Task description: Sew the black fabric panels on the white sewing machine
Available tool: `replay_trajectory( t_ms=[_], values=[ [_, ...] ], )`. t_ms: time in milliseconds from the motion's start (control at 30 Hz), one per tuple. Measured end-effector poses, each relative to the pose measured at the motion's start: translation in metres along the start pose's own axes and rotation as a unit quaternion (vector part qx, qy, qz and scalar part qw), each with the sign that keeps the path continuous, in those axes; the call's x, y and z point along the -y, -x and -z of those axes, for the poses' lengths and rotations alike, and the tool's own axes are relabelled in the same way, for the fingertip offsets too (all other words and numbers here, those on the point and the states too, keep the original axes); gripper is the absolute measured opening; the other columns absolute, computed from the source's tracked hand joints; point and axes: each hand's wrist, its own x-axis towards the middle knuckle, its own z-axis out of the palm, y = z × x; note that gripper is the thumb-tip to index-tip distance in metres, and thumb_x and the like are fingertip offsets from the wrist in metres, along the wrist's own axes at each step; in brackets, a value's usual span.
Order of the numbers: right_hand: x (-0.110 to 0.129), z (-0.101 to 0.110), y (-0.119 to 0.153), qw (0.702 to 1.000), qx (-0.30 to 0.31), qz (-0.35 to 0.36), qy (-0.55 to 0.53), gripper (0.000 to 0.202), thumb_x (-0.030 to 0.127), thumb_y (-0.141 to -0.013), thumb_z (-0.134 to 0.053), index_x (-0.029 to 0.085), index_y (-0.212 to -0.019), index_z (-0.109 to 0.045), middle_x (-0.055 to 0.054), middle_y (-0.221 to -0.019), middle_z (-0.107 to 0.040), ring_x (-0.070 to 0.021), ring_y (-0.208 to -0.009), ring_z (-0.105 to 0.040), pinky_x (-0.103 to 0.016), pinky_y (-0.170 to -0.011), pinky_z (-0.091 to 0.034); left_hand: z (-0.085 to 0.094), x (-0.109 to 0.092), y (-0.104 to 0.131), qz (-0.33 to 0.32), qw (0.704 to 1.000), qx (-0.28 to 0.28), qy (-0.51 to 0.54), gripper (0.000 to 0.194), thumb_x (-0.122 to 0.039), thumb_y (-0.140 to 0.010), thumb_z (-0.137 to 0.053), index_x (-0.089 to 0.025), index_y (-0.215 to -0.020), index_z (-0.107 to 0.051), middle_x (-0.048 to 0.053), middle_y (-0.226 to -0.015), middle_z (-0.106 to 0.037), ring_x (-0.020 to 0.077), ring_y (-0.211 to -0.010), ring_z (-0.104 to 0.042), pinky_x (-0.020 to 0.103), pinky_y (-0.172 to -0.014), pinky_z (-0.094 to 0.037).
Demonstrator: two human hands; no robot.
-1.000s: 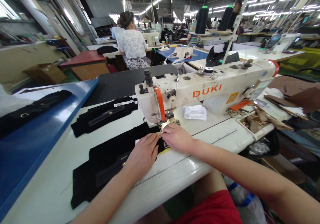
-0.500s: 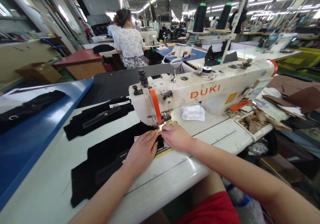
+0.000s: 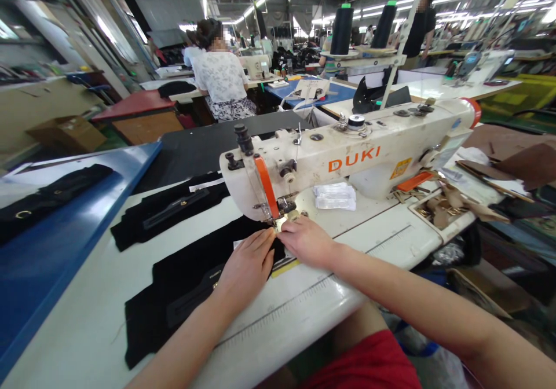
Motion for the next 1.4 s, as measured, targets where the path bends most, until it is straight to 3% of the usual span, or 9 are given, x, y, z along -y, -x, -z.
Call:
replay_trajectory(
  t_ms=[433, 767, 900, 1000, 1100, 1167, 1300, 1400],
  values=[
    [0.001, 0.005, -0.004, 1.000, 0.011, -0.017, 0.012, 0.020, 0.016, -0.095, -0.047, 0.012, -0.090, -0.066, -0.009, -0.089, -0.064, -0.0212, -0.088, -0.054, -0.034, -0.079, -0.041, 0.000, 0.008, -0.003, -0.008, 0.999, -0.007, -0.034, 0.039, -0.027, -0.095, -0.039, -0.010, -0.121, -0.062, 0.015, -0.124, -0.066, 0.0268, -0.117, -0.060, 0.044, -0.100, -0.050],
    [-0.001, 0.001, 0.001, 1.000, -0.024, -0.018, 0.001, 0.023, 0.016, -0.094, -0.049, 0.014, -0.081, -0.068, -0.008, -0.083, -0.063, -0.0201, -0.083, -0.052, -0.033, -0.077, -0.039, -0.003, 0.015, -0.006, 0.012, 1.000, -0.004, -0.027, 0.042, -0.028, -0.094, -0.038, -0.008, -0.122, -0.063, 0.017, -0.125, -0.065, 0.0283, -0.119, -0.059, 0.045, -0.101, -0.048],
    [0.001, 0.002, 0.007, 0.997, -0.074, -0.009, -0.014, 0.020, 0.016, -0.092, -0.052, 0.015, -0.080, -0.068, -0.007, -0.081, -0.063, -0.0195, -0.079, -0.050, -0.033, -0.075, -0.039, 0.006, 0.008, 0.019, 0.029, 0.999, 0.027, -0.016, 0.042, -0.028, -0.095, -0.037, -0.014, -0.129, -0.058, 0.012, -0.134, -0.059, 0.0248, -0.126, -0.054, 0.044, -0.104, -0.045],
    [0.001, 0.002, 0.011, 0.993, -0.111, 0.004, -0.033, 0.018, 0.015, -0.090, -0.052, 0.016, -0.082, -0.069, -0.007, -0.081, -0.064, -0.0190, -0.078, -0.050, -0.032, -0.075, -0.040, 0.024, -0.002, 0.042, 0.032, 0.998, 0.026, -0.051, 0.044, -0.032, -0.095, -0.039, -0.017, -0.135, -0.053, 0.010, -0.142, -0.052, 0.0247, -0.135, -0.043, 0.047, -0.110, -0.037],
    [0.003, 0.001, 0.014, 0.991, -0.127, 0.016, -0.050, 0.018, 0.015, -0.090, -0.052, 0.017, -0.083, -0.069, -0.007, -0.081, -0.064, -0.0192, -0.078, -0.051, -0.032, -0.075, -0.041, 0.046, -0.011, 0.071, 0.070, 0.991, -0.015, -0.116, 0.063, -0.046, -0.090, -0.049, -0.016, -0.144, -0.041, 0.014, -0.152, -0.037, 0.0313, -0.143, -0.028, 0.055, -0.113, -0.027],
    [0.004, 0.001, 0.015, 0.990, -0.130, 0.021, -0.060, 0.017, 0.015, -0.089, -0.052, 0.017, -0.084, -0.068, -0.007, -0.081, -0.064, -0.0194, -0.078, -0.051, -0.032, -0.075, -0.042, 0.056, -0.010, 0.099, 0.086, 0.987, -0.007, -0.134, 0.075, -0.052, -0.084, -0.054, -0.016, -0.147, -0.036, 0.014, -0.153, -0.036, 0.0333, -0.141, -0.031, 0.054, -0.112, -0.030],
    [0.007, 0.000, 0.016, 0.989, -0.124, 0.020, -0.078, 0.016, 0.014, -0.088, -0.054, 0.017, -0.085, -0.068, -0.007, -0.081, -0.064, -0.0196, -0.080, -0.052, -0.033, -0.076, -0.044, 0.066, 0.016, 0.153, 0.112, 0.982, 0.097, -0.120, 0.057, -0.028, -0.079, -0.051, -0.021, -0.135, -0.054, 0.006, -0.138, -0.057, 0.0261, -0.123, -0.056, 0.038, -0.104, -0.046],
    [0.009, 0.000, 0.016, 0.988, -0.124, 0.017, -0.092, 0.016, 0.012, -0.088, -0.054, 0.018, -0.085, -0.068, -0.006, -0.080, -0.063, -0.0197, -0.081, -0.053, -0.033, -0.076, -0.044, 0.088, 0.055, 0.154, 0.225, 0.961, 0.108, -0.121, 0.051, -0.015, -0.074, -0.043, -0.017, -0.120, -0.066, 0.008, -0.120, -0.069, 0.0253, -0.107, -0.066, 0.035, -0.097, -0.051]
  ],
)
